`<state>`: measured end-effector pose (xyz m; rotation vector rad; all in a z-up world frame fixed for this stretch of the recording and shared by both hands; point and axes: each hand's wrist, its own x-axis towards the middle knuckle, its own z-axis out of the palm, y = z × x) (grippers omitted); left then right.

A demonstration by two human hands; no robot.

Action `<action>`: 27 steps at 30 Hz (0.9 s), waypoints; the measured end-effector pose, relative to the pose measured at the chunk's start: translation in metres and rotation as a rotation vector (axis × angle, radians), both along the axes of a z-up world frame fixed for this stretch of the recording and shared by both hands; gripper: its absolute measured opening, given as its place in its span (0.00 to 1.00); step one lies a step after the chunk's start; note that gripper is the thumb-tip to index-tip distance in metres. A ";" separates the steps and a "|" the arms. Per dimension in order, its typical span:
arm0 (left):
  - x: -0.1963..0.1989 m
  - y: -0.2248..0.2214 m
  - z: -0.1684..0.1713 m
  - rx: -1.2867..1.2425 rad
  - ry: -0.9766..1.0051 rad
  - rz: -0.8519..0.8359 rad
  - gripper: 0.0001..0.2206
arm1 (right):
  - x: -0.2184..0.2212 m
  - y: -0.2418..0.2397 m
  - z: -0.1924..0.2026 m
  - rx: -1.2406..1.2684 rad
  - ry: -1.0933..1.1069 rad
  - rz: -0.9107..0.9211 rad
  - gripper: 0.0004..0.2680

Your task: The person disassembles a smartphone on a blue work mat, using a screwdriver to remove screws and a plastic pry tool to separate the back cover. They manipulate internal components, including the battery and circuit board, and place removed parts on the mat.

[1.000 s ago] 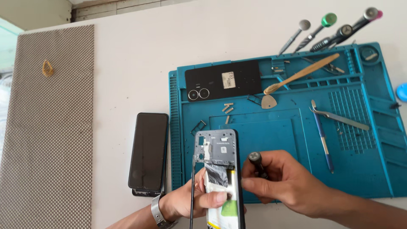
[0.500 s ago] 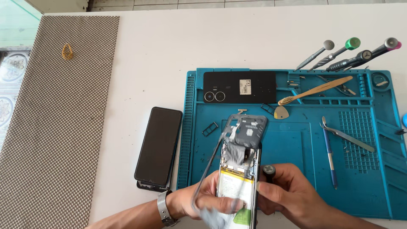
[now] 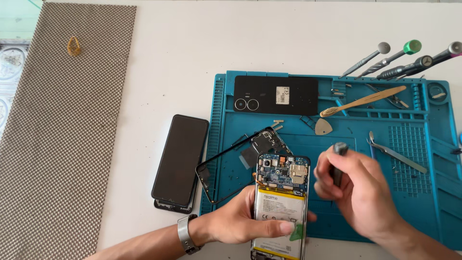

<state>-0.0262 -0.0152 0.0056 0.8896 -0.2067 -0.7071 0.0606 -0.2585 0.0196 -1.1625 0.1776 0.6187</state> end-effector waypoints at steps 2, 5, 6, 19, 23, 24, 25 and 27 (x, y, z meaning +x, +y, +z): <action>0.002 -0.002 0.006 -0.026 0.049 -0.004 0.23 | 0.008 0.002 0.016 -0.095 -0.078 0.018 0.12; 0.003 -0.002 0.007 -0.013 0.040 0.002 0.25 | 0.008 0.001 0.039 -0.305 -0.291 0.116 0.12; 0.003 -0.002 0.006 0.000 0.023 0.005 0.25 | 0.007 -0.001 0.045 -0.386 -0.379 0.160 0.12; 0.006 -0.004 -0.001 0.025 0.056 0.008 0.23 | 0.014 -0.028 0.047 -0.482 -0.668 0.293 0.11; 0.007 -0.005 -0.003 0.021 0.096 0.021 0.22 | 0.028 -0.021 0.040 -0.312 -0.508 0.338 0.09; 0.007 -0.005 -0.004 0.016 0.108 0.026 0.21 | 0.029 -0.019 0.040 -0.274 -0.487 0.353 0.09; 0.007 -0.005 -0.005 0.022 0.105 0.021 0.21 | 0.030 -0.017 0.041 -0.254 -0.485 0.372 0.08; 0.009 -0.005 -0.007 0.033 0.103 0.010 0.20 | 0.027 -0.015 0.043 -0.253 -0.476 0.415 0.08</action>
